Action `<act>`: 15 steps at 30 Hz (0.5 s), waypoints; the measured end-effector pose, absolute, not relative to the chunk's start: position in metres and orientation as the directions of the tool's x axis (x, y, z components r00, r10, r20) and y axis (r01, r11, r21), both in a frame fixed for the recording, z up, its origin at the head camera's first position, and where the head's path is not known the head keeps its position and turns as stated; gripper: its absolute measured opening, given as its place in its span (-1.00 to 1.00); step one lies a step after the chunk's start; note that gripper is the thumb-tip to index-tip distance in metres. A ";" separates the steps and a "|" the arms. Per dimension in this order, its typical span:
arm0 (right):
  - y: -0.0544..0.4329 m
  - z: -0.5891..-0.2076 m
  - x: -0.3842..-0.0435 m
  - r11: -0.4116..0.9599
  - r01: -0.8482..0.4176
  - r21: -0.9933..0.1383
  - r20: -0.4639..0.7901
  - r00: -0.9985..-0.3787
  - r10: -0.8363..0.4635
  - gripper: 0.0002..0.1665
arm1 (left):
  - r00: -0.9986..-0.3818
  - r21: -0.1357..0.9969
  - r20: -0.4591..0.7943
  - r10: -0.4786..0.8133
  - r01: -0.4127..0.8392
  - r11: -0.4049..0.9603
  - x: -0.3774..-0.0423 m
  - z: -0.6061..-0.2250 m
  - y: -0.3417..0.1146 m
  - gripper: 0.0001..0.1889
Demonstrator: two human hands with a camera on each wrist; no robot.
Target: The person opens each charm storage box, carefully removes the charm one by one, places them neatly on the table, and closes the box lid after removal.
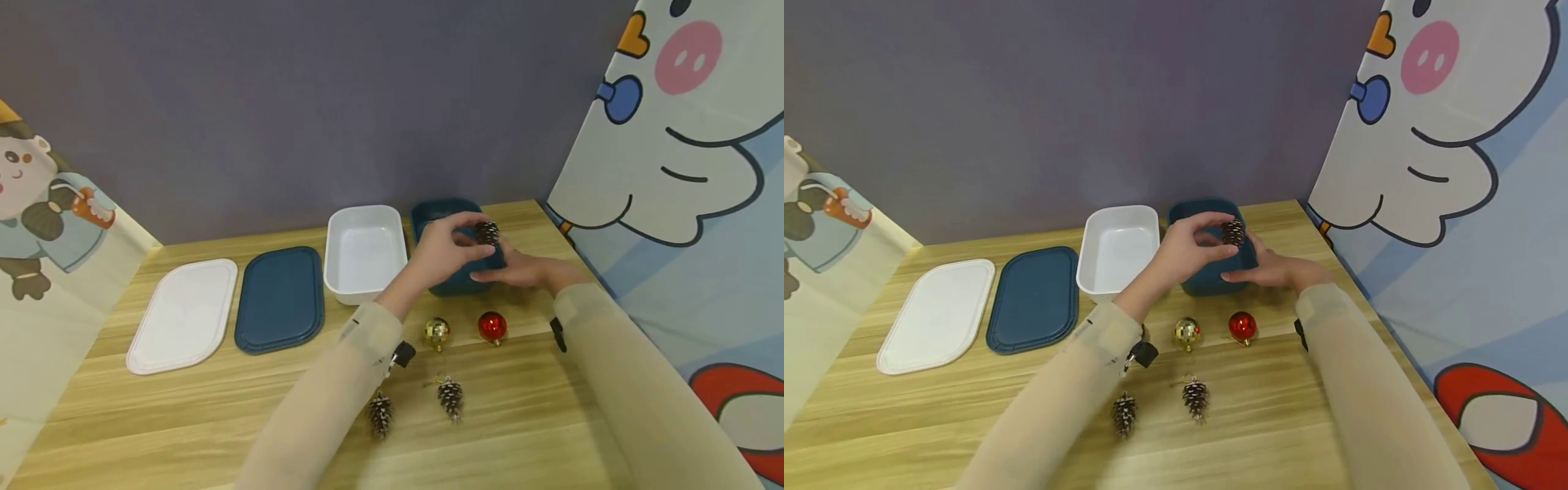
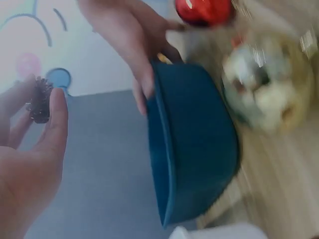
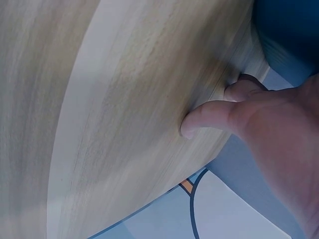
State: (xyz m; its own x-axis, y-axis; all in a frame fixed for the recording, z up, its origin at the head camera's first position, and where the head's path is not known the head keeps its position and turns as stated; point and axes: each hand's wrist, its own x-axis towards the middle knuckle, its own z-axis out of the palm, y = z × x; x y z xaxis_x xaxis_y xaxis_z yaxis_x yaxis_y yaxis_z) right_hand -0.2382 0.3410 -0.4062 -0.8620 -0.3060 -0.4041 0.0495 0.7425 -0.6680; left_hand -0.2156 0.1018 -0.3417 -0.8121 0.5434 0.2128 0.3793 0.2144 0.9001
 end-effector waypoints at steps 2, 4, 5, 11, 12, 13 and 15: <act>0.341 -0.406 -0.238 0.724 0.004 -0.690 -0.370 -0.861 -0.348 0.46 | -0.819 0.916 0.217 0.531 0.359 0.179 -0.207 -0.340 0.102 -0.44; 0.341 -0.406 -0.239 0.703 -0.060 -0.708 -0.331 -0.851 -0.407 0.28 | -0.830 0.937 0.205 0.519 0.320 0.142 -0.198 -0.340 0.103 -0.43; 0.341 -0.406 -0.239 0.693 -0.098 -0.714 -0.309 -0.844 -0.438 0.17 | -0.834 0.945 0.200 0.514 0.303 0.124 -0.194 -0.340 0.104 -0.43; 0.342 -0.408 -0.245 0.666 -0.258 -0.700 -0.262 -0.775 -0.576 -0.26 | -0.866 0.976 0.175 0.469 0.214 0.031 -0.176 -0.345 0.109 -0.49; 0.342 -0.408 -0.245 0.673 -0.259 -0.693 -0.265 -0.776 -0.572 -0.27 | -0.871 0.979 0.173 0.460 0.203 0.016 -0.174 -0.347 0.110 -0.49; 0.343 -0.408 -0.245 0.685 -0.253 -0.683 -0.268 -0.786 -0.557 -0.28 | -0.876 0.981 0.173 0.450 0.195 0.001 -0.171 -0.348 0.110 -0.50; 0.343 -0.406 -0.243 0.714 -0.223 -0.663 -0.281 -0.810 -0.514 -0.23 | -0.884 0.984 0.172 0.435 0.177 -0.028 -0.167 -0.350 0.112 -0.51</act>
State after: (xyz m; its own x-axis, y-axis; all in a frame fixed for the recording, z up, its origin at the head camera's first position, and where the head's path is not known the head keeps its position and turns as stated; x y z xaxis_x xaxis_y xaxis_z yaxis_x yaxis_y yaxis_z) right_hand -0.2427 0.3429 -0.4056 -0.8104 -0.5141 -0.2808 -0.2234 0.7144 -0.6631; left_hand -0.1669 0.1116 -0.3499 -0.8840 0.4348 0.1717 0.1772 -0.0283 0.9838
